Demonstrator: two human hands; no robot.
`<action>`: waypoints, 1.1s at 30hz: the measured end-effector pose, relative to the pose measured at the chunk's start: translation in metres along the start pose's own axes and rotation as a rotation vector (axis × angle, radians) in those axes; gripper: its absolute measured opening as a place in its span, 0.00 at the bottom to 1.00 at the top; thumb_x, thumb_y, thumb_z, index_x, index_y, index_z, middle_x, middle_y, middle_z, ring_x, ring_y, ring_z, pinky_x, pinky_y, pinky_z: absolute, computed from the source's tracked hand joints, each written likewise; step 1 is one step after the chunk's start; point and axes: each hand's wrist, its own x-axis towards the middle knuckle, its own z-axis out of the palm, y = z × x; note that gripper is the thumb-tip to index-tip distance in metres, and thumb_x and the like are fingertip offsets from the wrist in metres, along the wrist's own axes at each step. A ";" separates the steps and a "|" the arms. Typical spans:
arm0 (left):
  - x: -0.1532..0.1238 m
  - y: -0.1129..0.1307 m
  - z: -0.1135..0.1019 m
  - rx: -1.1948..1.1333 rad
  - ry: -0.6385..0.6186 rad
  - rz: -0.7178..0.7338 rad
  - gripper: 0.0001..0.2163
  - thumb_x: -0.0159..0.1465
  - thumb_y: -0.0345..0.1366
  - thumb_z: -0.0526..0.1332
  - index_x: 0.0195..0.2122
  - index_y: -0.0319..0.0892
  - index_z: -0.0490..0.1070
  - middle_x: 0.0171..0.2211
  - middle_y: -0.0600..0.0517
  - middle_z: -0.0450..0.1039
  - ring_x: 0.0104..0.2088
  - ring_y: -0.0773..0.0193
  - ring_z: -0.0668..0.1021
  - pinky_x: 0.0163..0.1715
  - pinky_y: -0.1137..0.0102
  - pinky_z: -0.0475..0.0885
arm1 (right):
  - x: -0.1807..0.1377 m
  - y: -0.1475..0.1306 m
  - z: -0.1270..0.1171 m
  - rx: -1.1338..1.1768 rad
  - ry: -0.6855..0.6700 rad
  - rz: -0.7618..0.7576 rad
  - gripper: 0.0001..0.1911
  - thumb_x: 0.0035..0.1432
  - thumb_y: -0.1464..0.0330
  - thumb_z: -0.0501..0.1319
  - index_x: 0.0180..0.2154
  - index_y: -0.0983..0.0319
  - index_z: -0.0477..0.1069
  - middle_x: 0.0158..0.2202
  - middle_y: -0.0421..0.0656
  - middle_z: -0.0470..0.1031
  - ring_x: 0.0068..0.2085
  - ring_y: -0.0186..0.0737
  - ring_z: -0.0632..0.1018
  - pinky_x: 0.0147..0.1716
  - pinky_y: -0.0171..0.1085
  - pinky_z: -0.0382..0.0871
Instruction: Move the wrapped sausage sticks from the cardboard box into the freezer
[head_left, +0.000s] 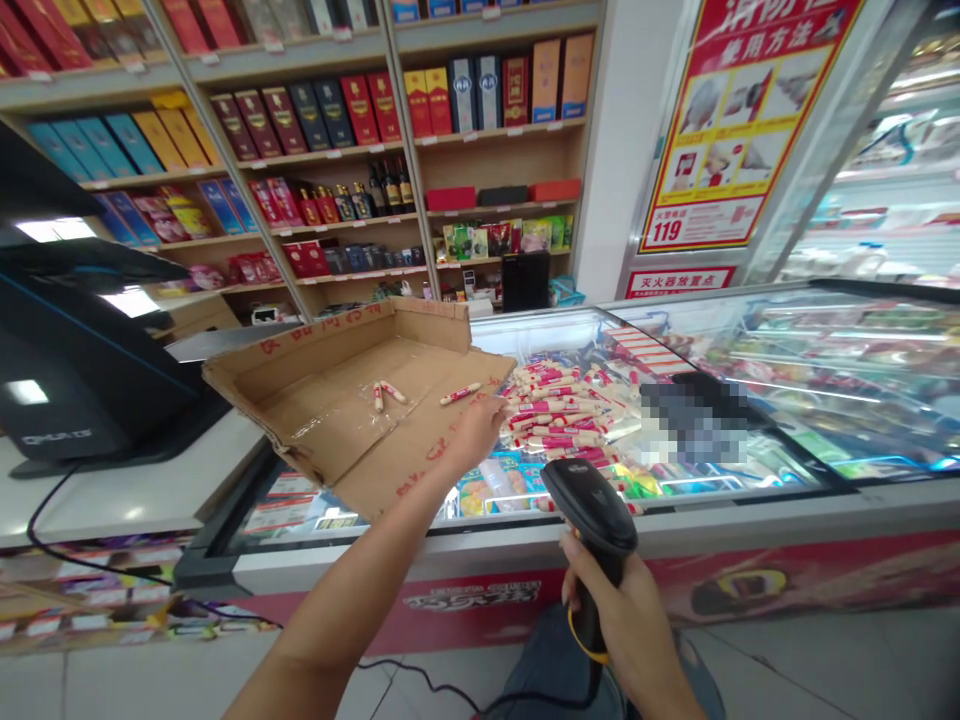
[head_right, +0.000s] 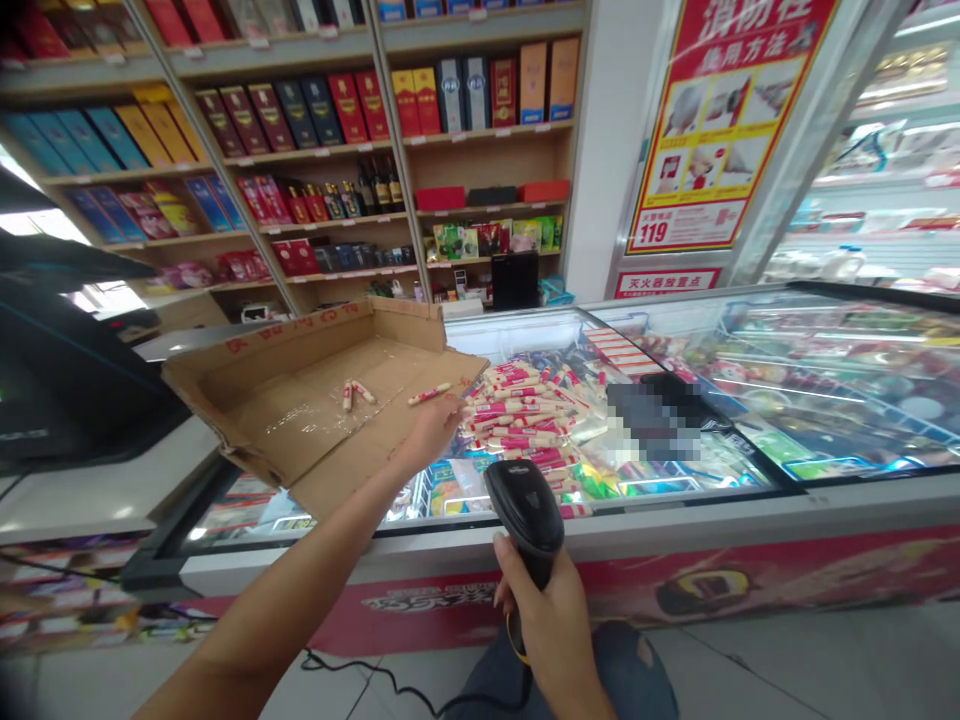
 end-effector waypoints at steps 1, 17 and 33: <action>-0.004 -0.002 -0.004 -0.024 -0.002 0.003 0.11 0.66 0.30 0.53 0.31 0.38 0.74 0.32 0.46 0.77 0.35 0.58 0.77 0.36 0.68 0.70 | 0.001 0.000 0.001 0.000 0.001 -0.004 0.24 0.49 0.49 0.67 0.33 0.65 0.73 0.13 0.36 0.69 0.17 0.34 0.69 0.19 0.32 0.63; -0.041 -0.022 -0.019 -0.343 0.171 0.089 0.12 0.66 0.37 0.58 0.44 0.40 0.78 0.43 0.47 0.80 0.42 0.57 0.81 0.44 0.67 0.75 | 0.010 -0.010 0.035 -0.021 -0.042 -0.124 0.20 0.52 0.51 0.65 0.28 0.62 0.69 0.13 0.36 0.69 0.16 0.35 0.69 0.17 0.33 0.63; -0.046 -0.020 -0.021 -0.304 0.147 0.116 0.14 0.66 0.39 0.59 0.47 0.40 0.78 0.43 0.46 0.80 0.41 0.57 0.82 0.44 0.67 0.76 | 0.009 -0.007 0.045 -0.065 -0.014 -0.130 0.19 0.54 0.52 0.65 0.27 0.62 0.69 0.15 0.37 0.69 0.19 0.36 0.71 0.21 0.33 0.65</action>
